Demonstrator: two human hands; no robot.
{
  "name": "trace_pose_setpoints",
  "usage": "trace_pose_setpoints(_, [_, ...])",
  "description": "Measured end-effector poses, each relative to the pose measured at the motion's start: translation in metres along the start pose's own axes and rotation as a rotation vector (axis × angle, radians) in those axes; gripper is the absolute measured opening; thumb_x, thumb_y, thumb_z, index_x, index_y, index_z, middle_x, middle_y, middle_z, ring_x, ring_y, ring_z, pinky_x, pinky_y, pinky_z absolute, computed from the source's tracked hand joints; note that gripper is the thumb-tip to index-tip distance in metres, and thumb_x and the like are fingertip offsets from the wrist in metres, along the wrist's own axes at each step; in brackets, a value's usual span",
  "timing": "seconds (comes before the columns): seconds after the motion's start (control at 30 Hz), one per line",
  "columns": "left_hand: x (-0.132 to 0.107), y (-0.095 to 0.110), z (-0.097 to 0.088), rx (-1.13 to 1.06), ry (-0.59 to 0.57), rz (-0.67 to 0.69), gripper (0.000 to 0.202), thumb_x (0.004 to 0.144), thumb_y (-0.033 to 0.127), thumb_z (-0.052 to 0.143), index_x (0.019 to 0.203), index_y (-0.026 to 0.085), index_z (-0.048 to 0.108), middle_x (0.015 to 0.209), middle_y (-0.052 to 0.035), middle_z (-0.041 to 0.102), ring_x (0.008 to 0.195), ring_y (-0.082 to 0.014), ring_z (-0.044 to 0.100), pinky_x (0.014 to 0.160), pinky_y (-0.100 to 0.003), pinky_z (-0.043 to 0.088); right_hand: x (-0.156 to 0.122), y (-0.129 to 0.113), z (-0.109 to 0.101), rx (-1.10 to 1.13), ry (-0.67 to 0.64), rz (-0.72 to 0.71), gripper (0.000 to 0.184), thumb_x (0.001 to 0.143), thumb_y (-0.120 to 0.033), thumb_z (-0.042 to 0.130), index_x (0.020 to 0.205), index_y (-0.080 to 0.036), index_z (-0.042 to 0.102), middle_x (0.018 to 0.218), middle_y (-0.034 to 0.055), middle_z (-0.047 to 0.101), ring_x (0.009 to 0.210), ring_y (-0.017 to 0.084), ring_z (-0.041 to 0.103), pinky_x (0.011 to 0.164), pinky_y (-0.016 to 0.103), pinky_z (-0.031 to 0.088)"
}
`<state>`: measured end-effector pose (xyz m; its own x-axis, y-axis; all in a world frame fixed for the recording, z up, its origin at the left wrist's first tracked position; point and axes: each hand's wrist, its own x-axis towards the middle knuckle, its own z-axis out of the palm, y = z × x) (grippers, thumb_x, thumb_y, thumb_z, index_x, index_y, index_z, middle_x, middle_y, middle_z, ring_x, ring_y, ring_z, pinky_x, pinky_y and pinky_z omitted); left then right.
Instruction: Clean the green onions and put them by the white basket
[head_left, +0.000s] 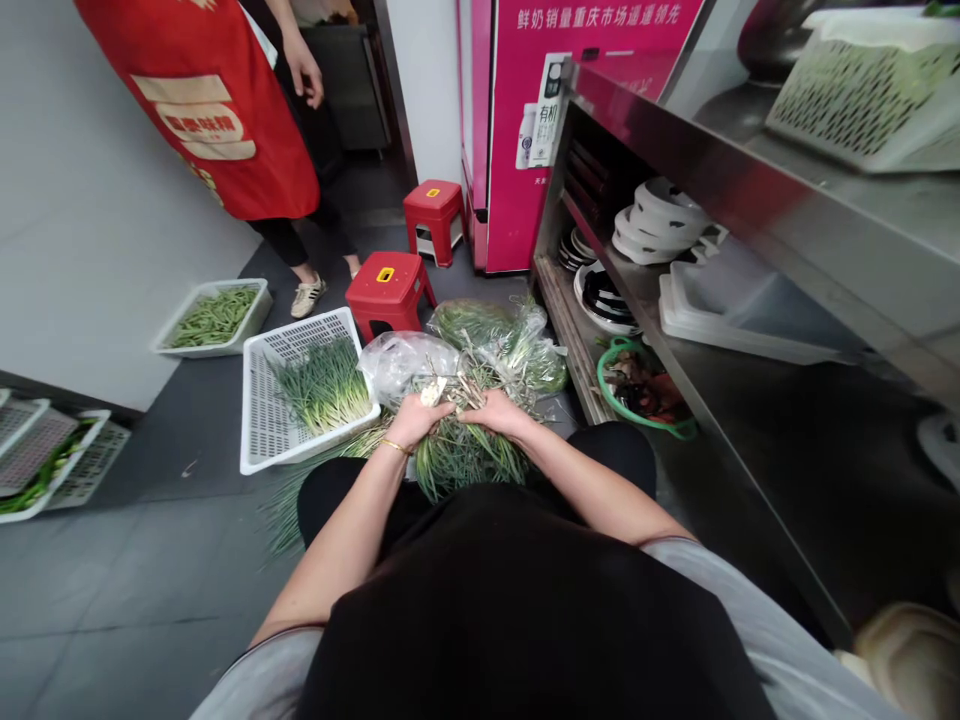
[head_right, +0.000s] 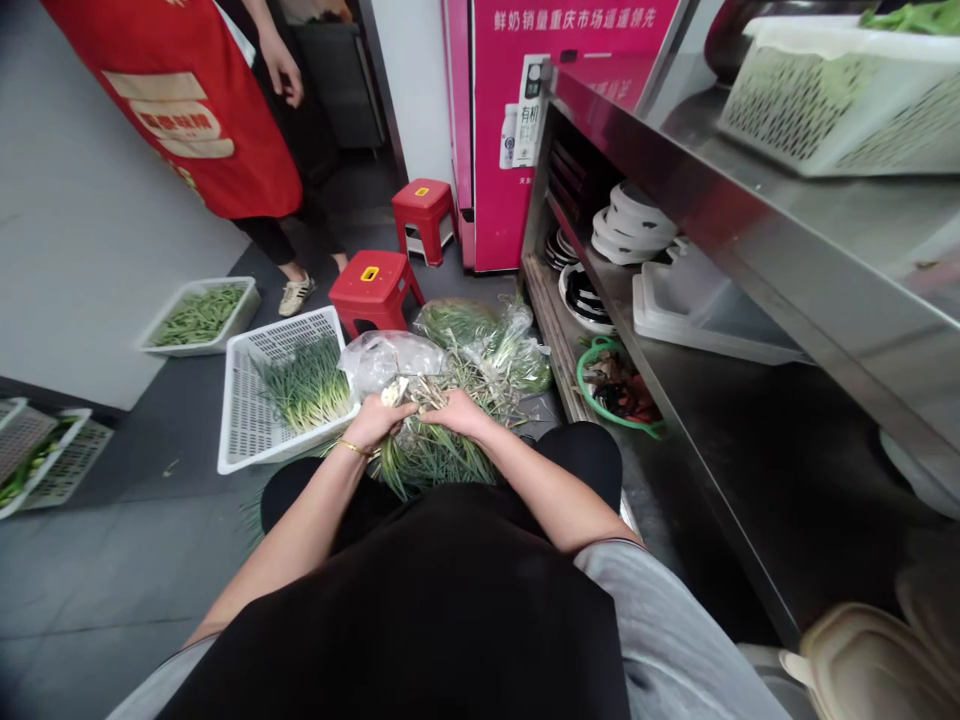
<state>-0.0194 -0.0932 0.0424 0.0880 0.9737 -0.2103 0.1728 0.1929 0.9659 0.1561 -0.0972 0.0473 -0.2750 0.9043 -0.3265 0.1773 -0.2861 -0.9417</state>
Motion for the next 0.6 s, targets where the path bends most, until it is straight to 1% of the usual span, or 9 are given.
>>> trace_pose_setpoints(0.07, [0.002,0.001,-0.005,-0.045,0.008,-0.064,0.04,0.05,0.029,0.081,0.053,0.018,0.042,0.04,0.0069,0.04,0.035,-0.0056,0.034,0.038,-0.022,0.024,-0.003,-0.002,-0.006,-0.019,-0.037,0.025,0.023,0.058,-0.026,0.073,0.059,-0.017,0.052,0.038,-0.0094,0.042,0.034,0.005,0.033,0.036,0.02,0.023])
trace_pose_setpoints(0.2, [0.006,0.008,-0.016,-0.282,0.113,-0.106,0.036,0.052,0.028,0.078,0.057,0.018,0.044,0.037,0.0101,0.035,0.031,-0.0045,0.029,0.036,-0.022,0.022,-0.013,0.001,-0.027,-0.027,-0.095,0.047,0.026,0.058,-0.03,0.074,0.057,-0.018,0.05,0.038,-0.0086,0.041,0.033,0.006,0.033,0.033,0.02,0.023])
trace_pose_setpoints(0.33, [0.012,0.009,-0.039,-0.375,0.232,-0.144,0.031,0.051,0.024,0.076,0.058,0.017,0.047,0.034,0.0102,0.034,0.029,-0.0053,0.03,0.035,-0.021,0.021,-0.028,0.013,-0.057,-0.003,-0.162,0.021,0.029,0.059,-0.029,0.075,0.054,-0.017,0.048,0.038,-0.0077,0.041,0.033,0.005,0.034,0.033,0.019,0.023])
trace_pose_setpoints(0.43, [0.018,0.003,-0.055,-0.387,0.318,-0.156,0.032,0.051,0.026,0.076,0.056,0.018,0.046,0.033,0.0098,0.034,0.028,-0.0052,0.029,0.034,-0.021,0.021,-0.038,0.02,-0.078,0.11,-0.161,0.046,0.032,0.059,-0.03,0.077,0.056,-0.017,0.048,0.039,-0.0079,0.04,0.033,0.004,0.031,0.033,0.018,0.021])
trace_pose_setpoints(0.5, [0.019,-0.002,-0.055,-0.37,0.318,-0.159,0.035,0.053,0.032,0.077,0.055,0.018,0.045,0.034,0.0095,0.033,0.028,-0.0045,0.027,0.033,-0.021,0.019,-0.04,0.021,-0.082,0.229,-0.106,0.076,0.034,0.058,-0.031,0.079,0.058,-0.018,0.048,0.038,-0.0087,0.038,0.033,0.003,0.029,0.033,0.018,0.02])
trace_pose_setpoints(0.53, [0.018,-0.003,-0.05,-0.348,0.295,-0.158,0.037,0.054,0.035,0.077,0.055,0.018,0.045,0.035,0.0089,0.034,0.028,-0.0044,0.026,0.033,-0.021,0.018,-0.039,0.02,-0.08,0.282,-0.066,0.086,0.034,0.057,-0.031,0.079,0.059,-0.018,0.048,0.038,-0.009,0.037,0.033,0.003,0.028,0.033,0.017,0.019])
trace_pose_setpoints(0.6, [0.013,-0.005,-0.031,-0.254,0.23,-0.115,0.038,0.057,0.041,0.076,0.056,0.018,0.046,0.038,0.0073,0.038,0.029,-0.0042,0.026,0.033,-0.022,0.017,-0.032,0.015,-0.069,0.341,-0.002,0.088,0.034,0.056,-0.031,0.08,0.063,-0.017,0.05,0.039,-0.0087,0.039,0.033,0.003,0.029,0.032,0.017,0.019])
